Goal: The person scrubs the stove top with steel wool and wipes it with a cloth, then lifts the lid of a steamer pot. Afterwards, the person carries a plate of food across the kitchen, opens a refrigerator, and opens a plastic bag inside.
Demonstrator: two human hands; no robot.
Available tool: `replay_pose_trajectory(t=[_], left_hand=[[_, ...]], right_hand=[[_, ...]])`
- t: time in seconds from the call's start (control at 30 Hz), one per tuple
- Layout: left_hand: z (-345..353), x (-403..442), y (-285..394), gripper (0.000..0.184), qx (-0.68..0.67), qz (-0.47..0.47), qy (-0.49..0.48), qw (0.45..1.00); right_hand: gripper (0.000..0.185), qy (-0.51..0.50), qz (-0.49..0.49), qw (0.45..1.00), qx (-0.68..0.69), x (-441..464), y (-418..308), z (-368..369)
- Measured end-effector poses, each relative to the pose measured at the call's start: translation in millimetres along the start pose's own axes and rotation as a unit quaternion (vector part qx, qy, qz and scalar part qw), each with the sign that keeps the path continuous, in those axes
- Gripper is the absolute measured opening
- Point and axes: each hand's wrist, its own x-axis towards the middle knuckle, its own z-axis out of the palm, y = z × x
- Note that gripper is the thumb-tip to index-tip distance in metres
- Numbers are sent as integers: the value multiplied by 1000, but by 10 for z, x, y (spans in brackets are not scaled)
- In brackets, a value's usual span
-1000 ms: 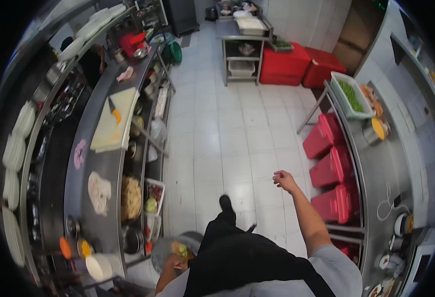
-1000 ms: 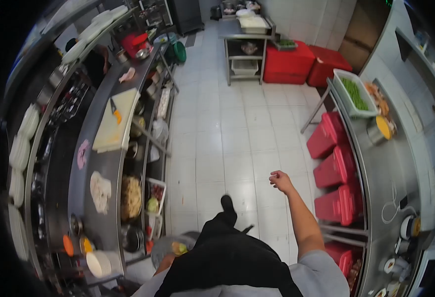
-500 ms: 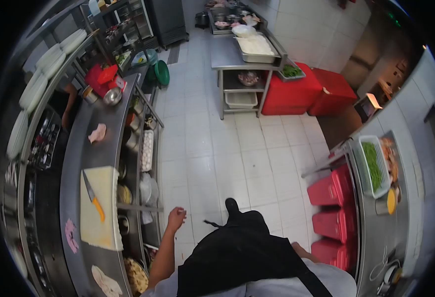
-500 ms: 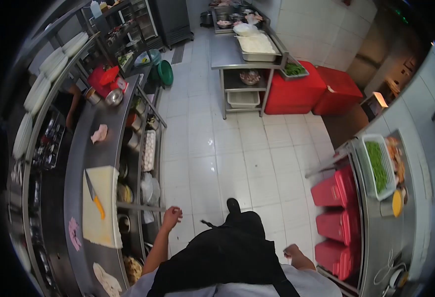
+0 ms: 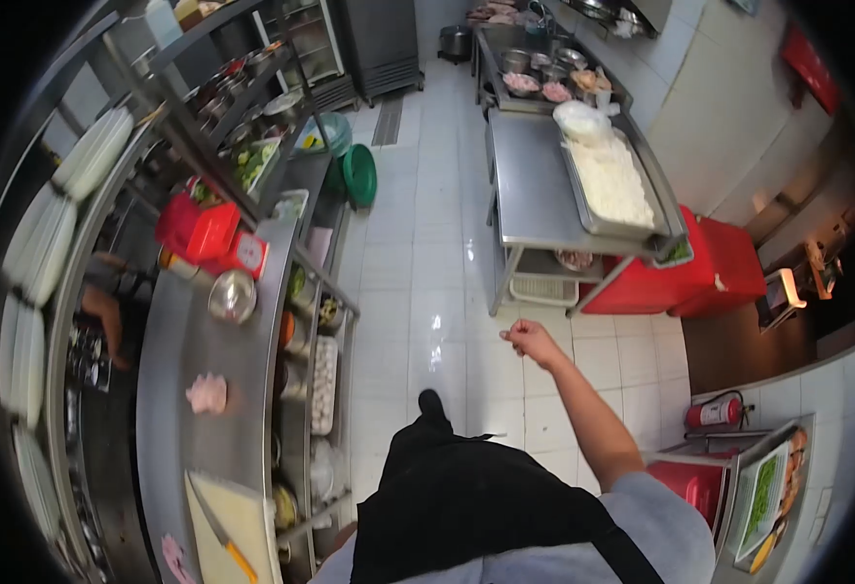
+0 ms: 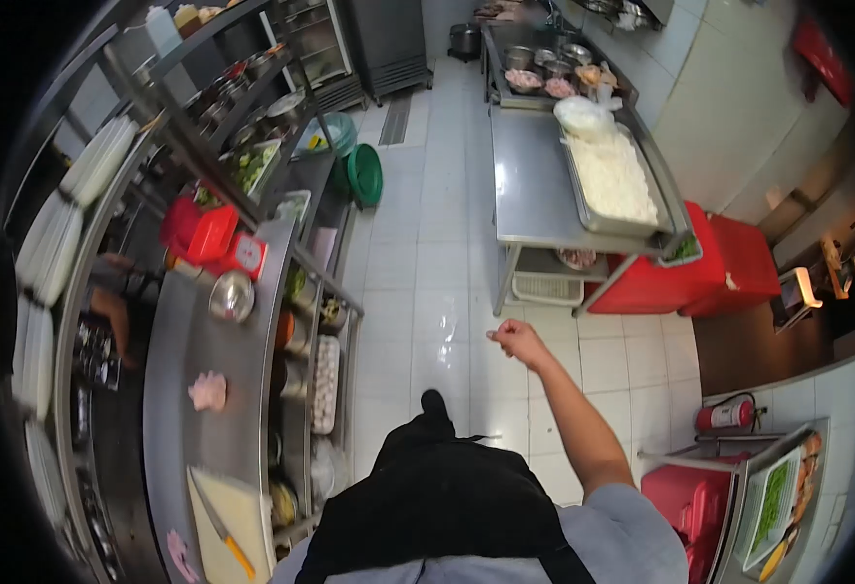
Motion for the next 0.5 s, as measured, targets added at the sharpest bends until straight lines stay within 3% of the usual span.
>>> replay_pose_trajectory(t=[0.07,0.1,0.13,0.17,0.2,0.27,0.3,0.37,0.43,0.5], left_hand=[[-832,774,595,25,190,194,2,962],[-1244,1143,946,24,314,316,24,895],[-1640,1461,1275,24,418,447,78,787],[-2084,1739,1713,24,206,297,67,930],[-2723,1412,2865,27,-70,164,119,977],[-3632,1598,4183,33,-160,212,112,957],[-3968,1533,4827,29,-177,255,159,937],[-4570,1652,5707,30,-202,282,148,926],[-4992,1960,6250,30,-196,281,159,926],[-5305,2194,6339,30,-194,242,178,934]], right_hand=[[25,14,22,997,75,313,-165,55],[23,13,48,992,117,465,-287,50],[21,13,81,983,163,499,-454,68],[11,1,105,970,221,631,-500,6],[12,3,109,964,244,732,-674,-60],[20,1,108,953,284,993,-1170,-207],[29,-19,98,950,297,1236,-1245,-352],[27,-3,69,943,327,1887,-1416,-615],[25,1,39,942,334,2632,-1595,-874],[27,51,32,949,308,3638,-1785,-1054]])
